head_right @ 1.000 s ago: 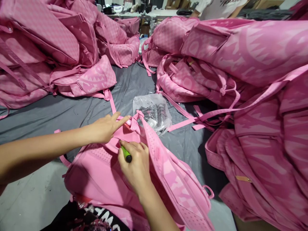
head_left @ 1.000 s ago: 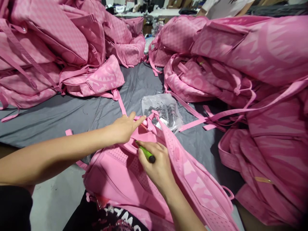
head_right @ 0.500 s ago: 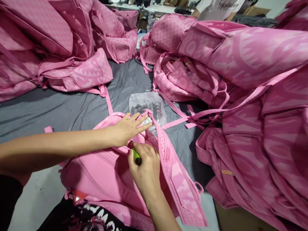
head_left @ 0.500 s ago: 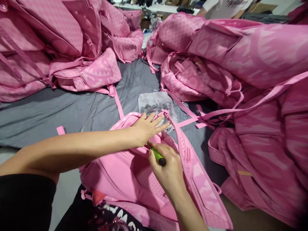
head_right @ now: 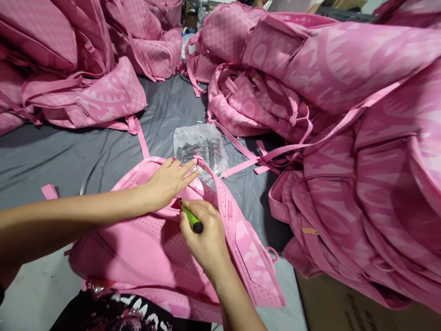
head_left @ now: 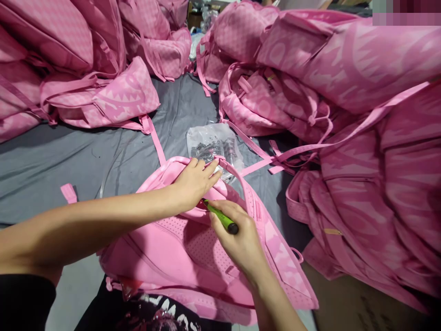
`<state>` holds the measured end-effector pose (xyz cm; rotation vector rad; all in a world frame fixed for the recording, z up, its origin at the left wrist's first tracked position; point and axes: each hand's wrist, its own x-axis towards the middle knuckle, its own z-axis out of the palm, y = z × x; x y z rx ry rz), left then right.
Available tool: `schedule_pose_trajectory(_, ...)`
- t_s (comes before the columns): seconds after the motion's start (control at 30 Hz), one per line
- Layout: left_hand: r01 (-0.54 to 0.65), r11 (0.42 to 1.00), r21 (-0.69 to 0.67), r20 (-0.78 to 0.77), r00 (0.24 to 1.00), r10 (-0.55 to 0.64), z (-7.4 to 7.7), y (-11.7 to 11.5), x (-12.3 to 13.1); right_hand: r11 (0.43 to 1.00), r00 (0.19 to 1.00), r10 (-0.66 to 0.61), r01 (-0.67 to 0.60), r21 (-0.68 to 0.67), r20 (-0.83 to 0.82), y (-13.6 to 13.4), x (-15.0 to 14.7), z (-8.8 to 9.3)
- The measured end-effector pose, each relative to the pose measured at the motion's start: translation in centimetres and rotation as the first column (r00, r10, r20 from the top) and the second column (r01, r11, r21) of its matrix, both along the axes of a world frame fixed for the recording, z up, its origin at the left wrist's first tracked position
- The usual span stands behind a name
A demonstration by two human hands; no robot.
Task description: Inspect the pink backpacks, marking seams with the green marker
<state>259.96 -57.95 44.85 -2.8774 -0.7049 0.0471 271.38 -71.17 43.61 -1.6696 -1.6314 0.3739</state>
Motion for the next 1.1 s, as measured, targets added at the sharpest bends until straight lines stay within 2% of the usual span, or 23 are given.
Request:
schedule_pose_trajectory(0.13,0.012,1.000,-0.013,-0.001,1.000,-0.012,0.2,0.4,0.0,0.998,0.999,0.030,-0.031,-0.050,-0.016,0.9,-0.3,-0.1)
schedule_pose_trajectory(0.3,0.054,0.999,-0.006,0.034,0.998,-0.054,-0.1,0.9,-0.2,0.998,0.993,-0.048,0.051,-0.028,0.106,1.3,-0.9,-0.5)
schedule_pose_trajectory(0.43,0.055,0.998,-0.003,0.050,0.997,-0.055,-0.3,1.0,-0.4,0.999,0.998,-0.025,0.027,-0.020,0.061,1.2,-1.2,-0.7)
schedule_pose_trajectory(0.57,0.063,0.998,-0.009,0.060,0.996,-0.063,-0.5,1.2,-0.5,0.998,0.983,-0.053,0.057,-0.019,0.174,1.3,-1.2,-0.4)
schedule_pose_trajectory(0.67,0.058,0.998,-0.034,0.074,0.996,-0.055,-0.7,1.1,-0.5,1.000,0.985,-0.001,0.004,-0.022,0.170,1.6,-1.1,-0.3)
schedule_pose_trajectory(0.73,0.004,0.999,-0.035,0.078,0.997,-0.002,-0.7,0.9,-0.4,0.999,0.980,0.001,0.006,-0.033,0.198,1.8,-1.4,-0.5)
schedule_pose_trajectory(0.83,-0.143,0.990,-0.011,0.070,0.987,0.144,-0.7,0.4,-0.7,0.996,0.957,-0.067,0.081,-0.038,0.283,1.8,-2.6,-0.3)
schedule_pose_trajectory(0.9,-0.190,0.982,0.002,0.065,0.980,0.189,-0.5,-0.1,-1.3,0.999,0.976,-0.026,0.035,-0.035,0.216,1.3,-3.4,0.9)
schedule_pose_trajectory(0.97,-0.175,0.984,0.038,0.083,0.982,0.171,-0.2,-1.0,-2.6,0.994,0.994,0.110,-0.110,-0.023,0.016,0.1,-3.6,3.3)
schedule_pose_trajectory(1.0,-0.171,0.983,0.067,0.107,0.981,0.164,0.0,-1.6,-3.4,0.986,0.983,0.164,-0.162,0.026,-0.082,-0.6,-3.2,4.7)
schedule_pose_trajectory(1.03,-0.174,0.980,0.095,0.135,0.978,0.161,0.3,-2.3,-4.3,0.981,0.974,0.172,-0.157,0.111,-0.147,-1.2,-2.4,6.2)
schedule_pose_trajectory(1.07,-0.185,0.975,0.119,0.163,0.973,0.165,0.6,-3.1,-5.3,0.974,0.978,0.124,-0.088,0.206,-0.166,-1.6,-1.2,7.4)
schedule_pose_trajectory(1.1,-0.199,0.970,0.139,0.188,0.967,0.172,1.0,-3.9,-6.2,0.951,0.991,0.002,0.040,0.306,-0.137,-1.6,0.5,8.2)
